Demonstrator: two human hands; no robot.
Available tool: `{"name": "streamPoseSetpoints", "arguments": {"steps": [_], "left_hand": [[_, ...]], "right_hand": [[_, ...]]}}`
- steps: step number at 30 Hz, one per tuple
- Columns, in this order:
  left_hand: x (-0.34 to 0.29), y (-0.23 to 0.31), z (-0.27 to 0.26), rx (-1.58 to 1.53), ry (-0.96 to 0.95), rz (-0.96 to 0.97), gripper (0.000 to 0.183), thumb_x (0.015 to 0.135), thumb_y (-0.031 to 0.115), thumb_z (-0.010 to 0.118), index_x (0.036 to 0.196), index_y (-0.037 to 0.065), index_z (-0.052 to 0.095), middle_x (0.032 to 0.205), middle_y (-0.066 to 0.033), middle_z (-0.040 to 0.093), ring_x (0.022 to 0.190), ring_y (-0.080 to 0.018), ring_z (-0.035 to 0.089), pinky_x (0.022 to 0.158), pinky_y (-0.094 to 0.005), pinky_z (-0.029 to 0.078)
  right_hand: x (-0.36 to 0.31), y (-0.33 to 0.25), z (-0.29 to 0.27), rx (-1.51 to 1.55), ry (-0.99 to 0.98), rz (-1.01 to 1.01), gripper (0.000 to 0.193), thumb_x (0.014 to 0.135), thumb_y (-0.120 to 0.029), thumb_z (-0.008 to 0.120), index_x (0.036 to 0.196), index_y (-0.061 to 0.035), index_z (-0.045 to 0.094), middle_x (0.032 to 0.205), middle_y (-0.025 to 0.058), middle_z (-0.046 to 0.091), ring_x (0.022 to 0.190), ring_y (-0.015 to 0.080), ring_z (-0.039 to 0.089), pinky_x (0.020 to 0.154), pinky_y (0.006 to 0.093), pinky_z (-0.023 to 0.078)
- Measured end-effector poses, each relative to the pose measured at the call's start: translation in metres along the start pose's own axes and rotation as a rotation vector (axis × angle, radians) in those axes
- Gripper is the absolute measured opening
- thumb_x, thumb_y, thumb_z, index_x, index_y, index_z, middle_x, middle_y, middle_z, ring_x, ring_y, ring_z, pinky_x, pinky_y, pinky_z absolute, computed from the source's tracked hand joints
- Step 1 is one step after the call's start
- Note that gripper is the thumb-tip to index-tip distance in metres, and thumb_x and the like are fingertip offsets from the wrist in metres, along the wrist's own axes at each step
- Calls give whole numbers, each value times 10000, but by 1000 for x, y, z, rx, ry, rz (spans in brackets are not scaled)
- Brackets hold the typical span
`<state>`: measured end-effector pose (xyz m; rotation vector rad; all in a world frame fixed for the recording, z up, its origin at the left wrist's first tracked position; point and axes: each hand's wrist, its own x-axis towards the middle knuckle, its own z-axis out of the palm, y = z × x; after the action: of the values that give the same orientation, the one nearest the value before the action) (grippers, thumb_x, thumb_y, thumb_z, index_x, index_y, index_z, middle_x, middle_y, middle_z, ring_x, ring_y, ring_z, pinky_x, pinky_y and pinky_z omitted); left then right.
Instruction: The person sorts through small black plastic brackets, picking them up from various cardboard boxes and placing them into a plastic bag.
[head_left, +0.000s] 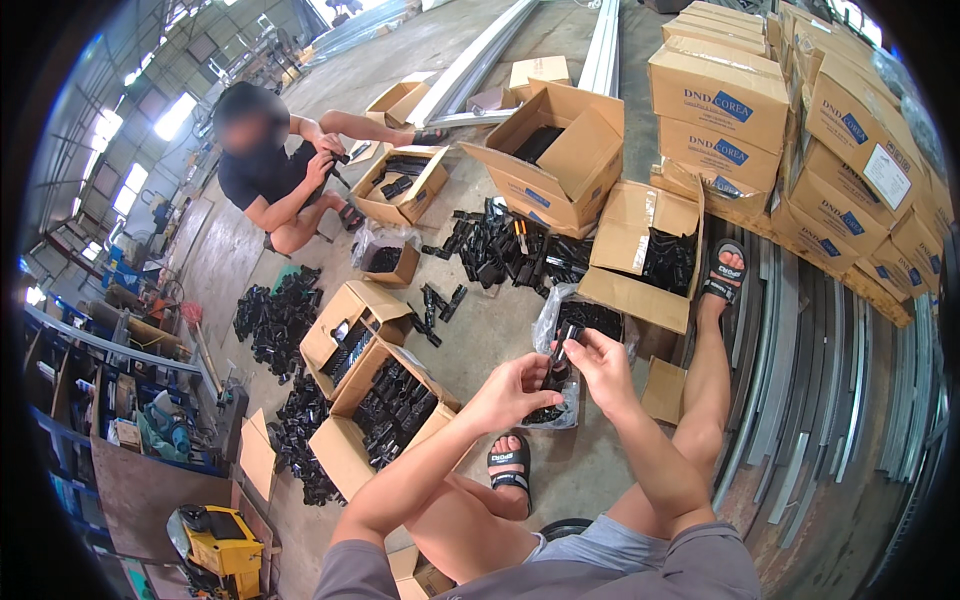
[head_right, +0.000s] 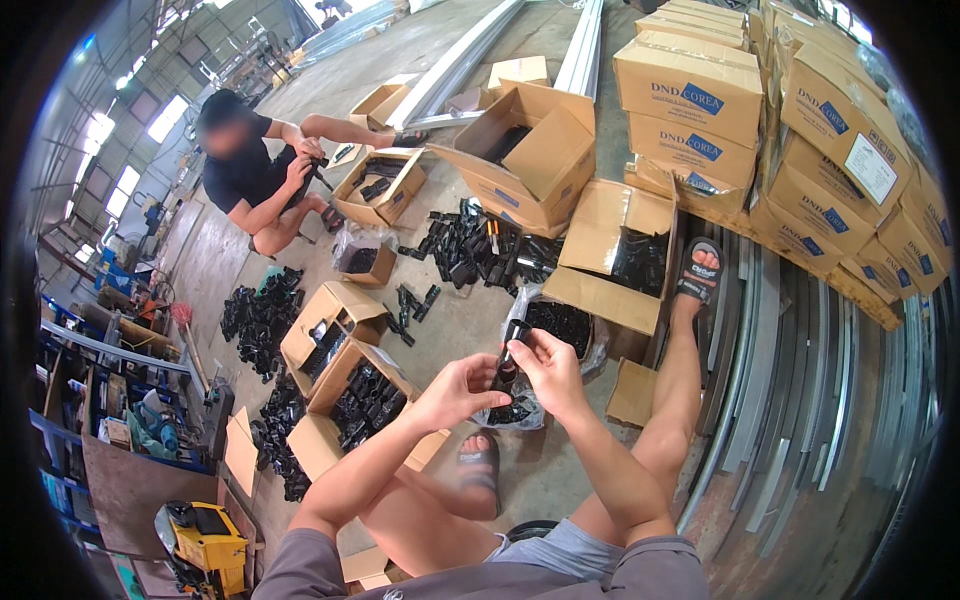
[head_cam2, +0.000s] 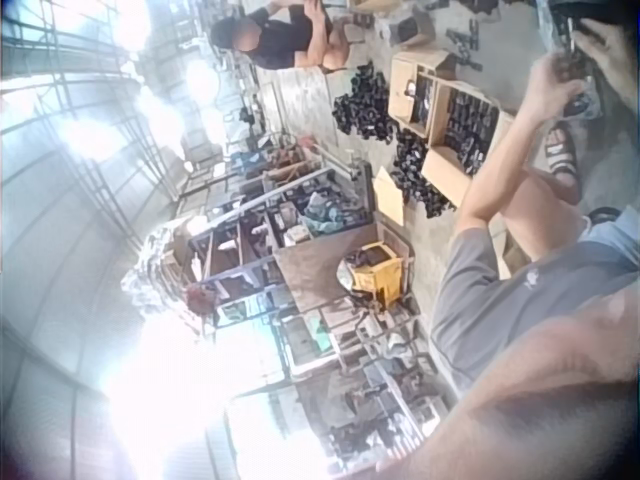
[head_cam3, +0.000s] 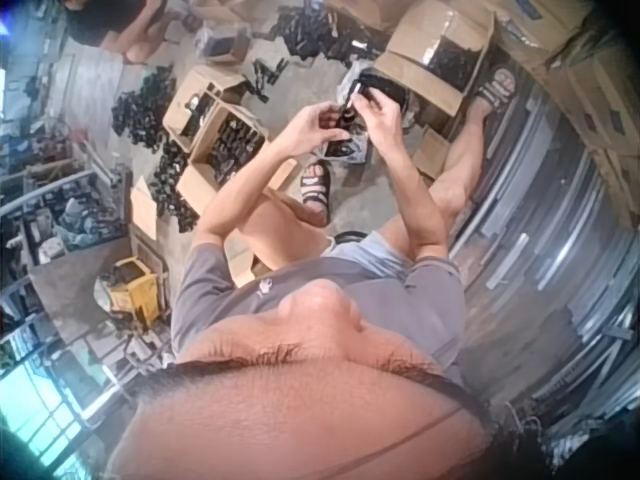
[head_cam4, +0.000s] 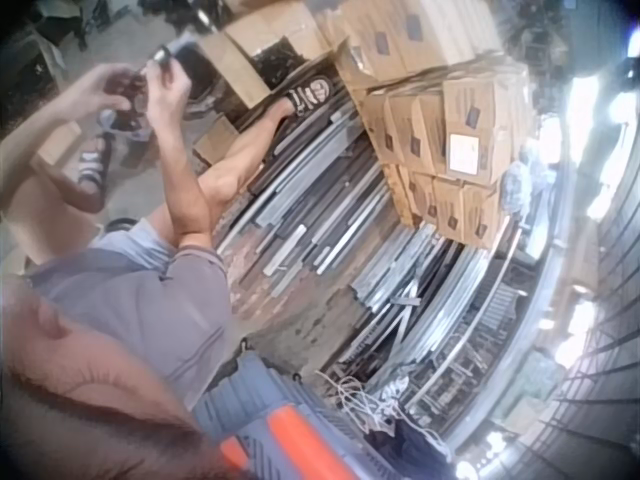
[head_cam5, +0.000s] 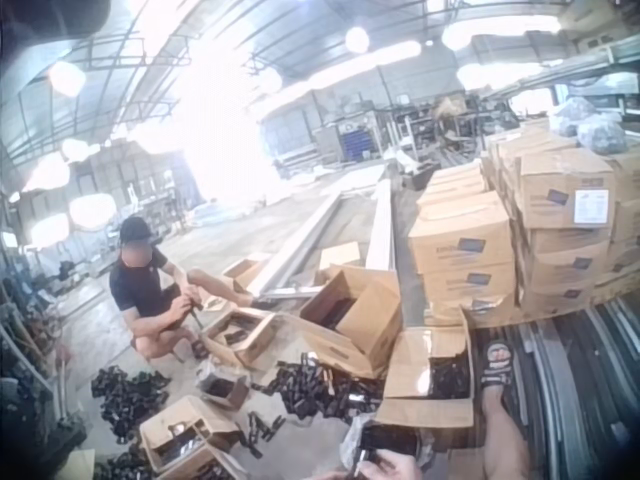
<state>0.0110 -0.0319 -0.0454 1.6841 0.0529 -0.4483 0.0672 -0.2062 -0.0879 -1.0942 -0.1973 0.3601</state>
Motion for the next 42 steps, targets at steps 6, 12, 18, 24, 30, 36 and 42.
{"name": "streamPoseSetpoints", "arguments": {"steps": [6, 12, 18, 24, 30, 36, 42], "left_hand": [[-1, 0, -11, 176, -2, -18, 603, 816, 19, 792, 1335, -78, 499, 1150, -127, 692, 1033, -153, 653, 932, -321, 540], [-11, 24, -15, 457, 35, -17, 682, 783, 11, 784, 1394, -2, 480, 1100, -169, 740, 967, -147, 692, 848, -334, 546], [-18, 18, -26, 458, 93, -12, 768, 730, 83, 815, 1419, 96, 475, 1040, -197, 736, 985, -339, 710, 869, -396, 526], [-25, 18, -43, 503, 155, -34, 772, 708, 53, 814, 1401, 120, 480, 1052, -213, 728, 1010, -373, 696, 892, -424, 534], [-31, 19, -57, 608, 217, 16, 749, 747, 15, 778, 1412, 127, 454, 991, -210, 739, 909, -352, 720, 786, -393, 543], [-34, 21, -60, 660, 244, -12, 755, 736, 55, 789, 1406, 145, 452, 1044, -243, 717, 1019, -415, 674, 884, -443, 542], [-44, 10, -74, 676, 255, -36, 764, 741, 58, 790, 1416, 152, 444, 1027, -236, 720, 971, -419, 678, 845, -449, 539]], "right_hand": [[4, 3, -4, 58, -9, 1, 242, 960, -115, 681, 1144, 36, 642, 1032, 47, 689, 913, 78, 633, 819, 241, 523], [10, 3, -15, -3, -35, 54, 379, 938, -101, 707, 1279, 36, 613, 1139, 94, 683, 1000, 110, 648, 892, 257, 522], [13, 10, -7, -717, -82, -500, 472, 964, -156, 678, 1395, -10, 553, 1236, 118, 679, 1057, 168, 665, 924, 300, 514], [30, 35, -13, -315, 183, -173, 409, 1057, -322, 507, 1262, 10, 629, 1171, 102, 697, 979, 151, 666, 784, 285, 533], [30, 157, -37, -1304, -203, 275, 257, 931, -290, 617, 979, -82, 760, 1034, 188, 725, 934, 367, 710, 827, 463, 560], [6, 272, -39, -1645, -429, 495, 212, 866, -196, 635, 984, -57, 744, 1039, 210, 721, 1004, 366, 701, 872, 465, 566], [16, 273, -18, -1643, -373, 429, 217, 869, -179, 634, 991, -43, 749, 1020, 213, 729, 983, 388, 710, 859, 480, 572]]}}
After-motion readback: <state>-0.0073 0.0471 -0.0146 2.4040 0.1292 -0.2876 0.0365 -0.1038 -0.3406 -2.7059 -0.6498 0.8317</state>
